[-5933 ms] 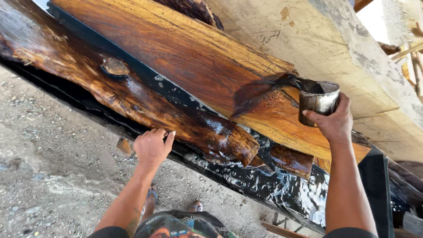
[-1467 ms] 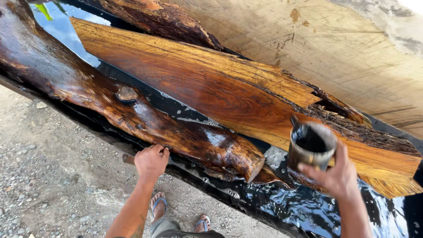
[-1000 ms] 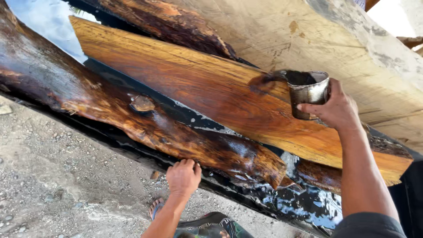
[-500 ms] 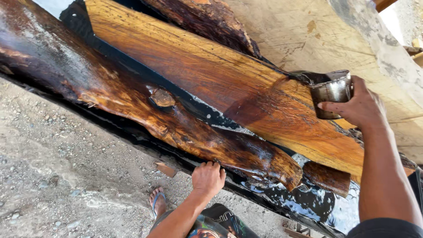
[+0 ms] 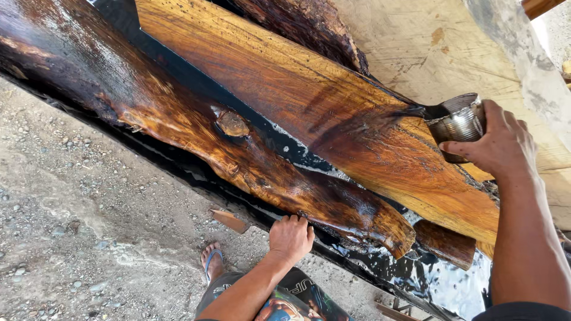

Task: The person pours a dark liquid from a metal can onto several large wooden planks resting in a black-lined trough. They repeatedly scoop liquid from the trough and pour it over the wood surfaces, moving along the length of the planks.

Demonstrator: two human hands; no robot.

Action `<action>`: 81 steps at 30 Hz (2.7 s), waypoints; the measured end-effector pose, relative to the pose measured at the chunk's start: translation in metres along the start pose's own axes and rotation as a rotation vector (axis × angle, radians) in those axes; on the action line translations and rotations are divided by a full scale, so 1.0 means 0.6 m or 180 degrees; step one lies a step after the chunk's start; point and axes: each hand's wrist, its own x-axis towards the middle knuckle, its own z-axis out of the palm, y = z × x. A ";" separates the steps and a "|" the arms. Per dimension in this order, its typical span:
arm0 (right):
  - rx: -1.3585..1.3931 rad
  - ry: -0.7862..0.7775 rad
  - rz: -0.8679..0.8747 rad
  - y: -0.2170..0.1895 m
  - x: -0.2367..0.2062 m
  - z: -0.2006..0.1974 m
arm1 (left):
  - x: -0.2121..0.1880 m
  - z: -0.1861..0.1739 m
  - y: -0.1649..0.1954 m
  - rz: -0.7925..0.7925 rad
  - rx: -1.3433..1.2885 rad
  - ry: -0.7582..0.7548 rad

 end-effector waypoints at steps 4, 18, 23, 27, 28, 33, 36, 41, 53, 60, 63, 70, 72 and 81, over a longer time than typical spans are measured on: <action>-0.0254 0.0044 -0.0122 -0.028 0.004 -0.008 | -0.002 -0.005 0.000 -0.0024 -0.0004 -0.0040; -0.0664 -0.0092 -0.0168 -0.108 0.015 -0.059 | -0.016 -0.029 0.003 0.0029 -0.0098 0.0074; -0.0791 -0.0104 -0.0100 -0.147 0.017 -0.066 | -0.021 -0.039 0.002 0.0023 -0.0091 0.0142; -0.0470 -0.0241 0.0179 -0.136 -0.003 -0.046 | -0.021 -0.036 0.005 -0.0001 -0.0158 0.0255; -0.0095 -0.0338 0.0261 -0.128 -0.016 -0.035 | -0.022 -0.034 0.007 0.0004 -0.0171 0.0256; 0.1439 0.0150 0.0179 -0.127 -0.136 0.070 | -0.033 -0.024 0.012 0.0099 -0.0251 0.0360; 0.2716 0.0064 0.0329 -0.166 -0.255 0.157 | -0.047 -0.023 0.015 0.0276 -0.0603 0.0460; 0.4982 -0.0609 0.0677 -0.236 -0.393 0.235 | -0.052 -0.032 0.013 -0.0056 -0.2119 0.0181; 0.5522 -0.1334 -0.0021 -0.380 -0.433 0.163 | -0.054 -0.217 -0.101 0.0386 -0.3631 -0.0624; 0.4972 -0.1137 -0.0172 -0.667 -0.402 0.119 | -0.037 -0.461 -0.294 0.0350 -0.2733 -0.0356; 0.4054 -0.0415 -0.0074 -0.728 -0.411 0.150 | -0.011 -0.569 -0.376 0.0393 -0.2762 0.0088; 0.1877 0.0664 0.1104 -0.663 -0.481 0.234 | 0.154 -0.798 -0.575 -0.0305 -0.1296 0.1606; 0.1694 0.0851 0.1466 -0.664 -0.463 0.236 | 0.202 -0.833 -0.618 -0.0008 -0.1188 0.1922; 0.2109 0.2160 0.1145 -0.691 -0.382 0.239 | 0.409 -0.883 -0.672 0.0245 0.1282 0.1406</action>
